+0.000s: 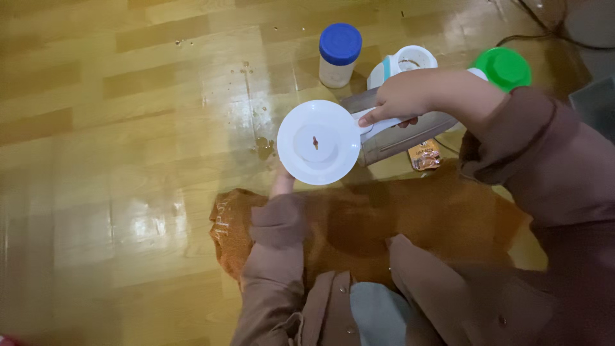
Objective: The person scoops a white powder from a metal cup into a blender jar using a spoon, then places the jar on the blender base. The person repeatedly pours the powder back and forth between the jar and cup while seated on the floor.
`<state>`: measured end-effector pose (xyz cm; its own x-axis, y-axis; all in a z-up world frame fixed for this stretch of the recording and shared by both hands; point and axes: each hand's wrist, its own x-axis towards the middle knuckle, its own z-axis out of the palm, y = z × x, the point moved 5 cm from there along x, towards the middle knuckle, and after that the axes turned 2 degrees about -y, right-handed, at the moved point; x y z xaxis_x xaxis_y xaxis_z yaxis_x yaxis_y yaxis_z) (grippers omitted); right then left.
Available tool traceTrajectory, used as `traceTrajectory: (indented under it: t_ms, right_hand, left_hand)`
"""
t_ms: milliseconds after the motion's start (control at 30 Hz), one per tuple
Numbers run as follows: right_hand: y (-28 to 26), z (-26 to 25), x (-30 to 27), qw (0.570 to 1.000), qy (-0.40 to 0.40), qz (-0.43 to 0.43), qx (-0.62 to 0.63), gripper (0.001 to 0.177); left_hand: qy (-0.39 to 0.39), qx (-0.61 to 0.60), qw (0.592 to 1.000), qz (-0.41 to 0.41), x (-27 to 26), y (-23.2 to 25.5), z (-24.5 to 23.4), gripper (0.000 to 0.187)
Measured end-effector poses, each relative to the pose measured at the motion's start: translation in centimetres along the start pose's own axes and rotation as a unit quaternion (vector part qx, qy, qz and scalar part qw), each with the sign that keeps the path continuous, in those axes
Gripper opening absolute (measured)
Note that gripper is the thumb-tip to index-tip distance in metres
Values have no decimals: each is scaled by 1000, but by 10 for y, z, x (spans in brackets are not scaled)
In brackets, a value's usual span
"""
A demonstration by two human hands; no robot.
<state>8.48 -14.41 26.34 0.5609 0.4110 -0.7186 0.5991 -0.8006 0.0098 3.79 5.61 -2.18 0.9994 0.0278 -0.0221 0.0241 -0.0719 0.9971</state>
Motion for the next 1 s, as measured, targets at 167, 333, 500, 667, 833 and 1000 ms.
traceTrajectory:
  t_ms: [167,333,500,667,833,1000]
  right_hand:
    - [4,-2,1,1000,7,4,24,85]
    - [-2,-3,-6,998,-1,-33,45,81]
    - [-15,-5,-17,999,-12,-40,-2,84]
    - [-23,-6,-24,999,-18,-12,-45,81]
    - [-28,-8,-21,999,-18,-37,-9,79]
    - [-26,-7,-20,999,-19,-33,-3,78]
  left_hand:
    - [-15,-73,997,26,5,-5,41,39]
    - [-18,-82,996,36,1,2,62,39]
    - [-19,-87,995,40,-3,6,73,39]
    - [-17,-88,995,34,-13,2,72,38]
    - [-14,-90,995,35,-14,2,75,38]
    - [-9,-96,995,39,-9,1,76,38]
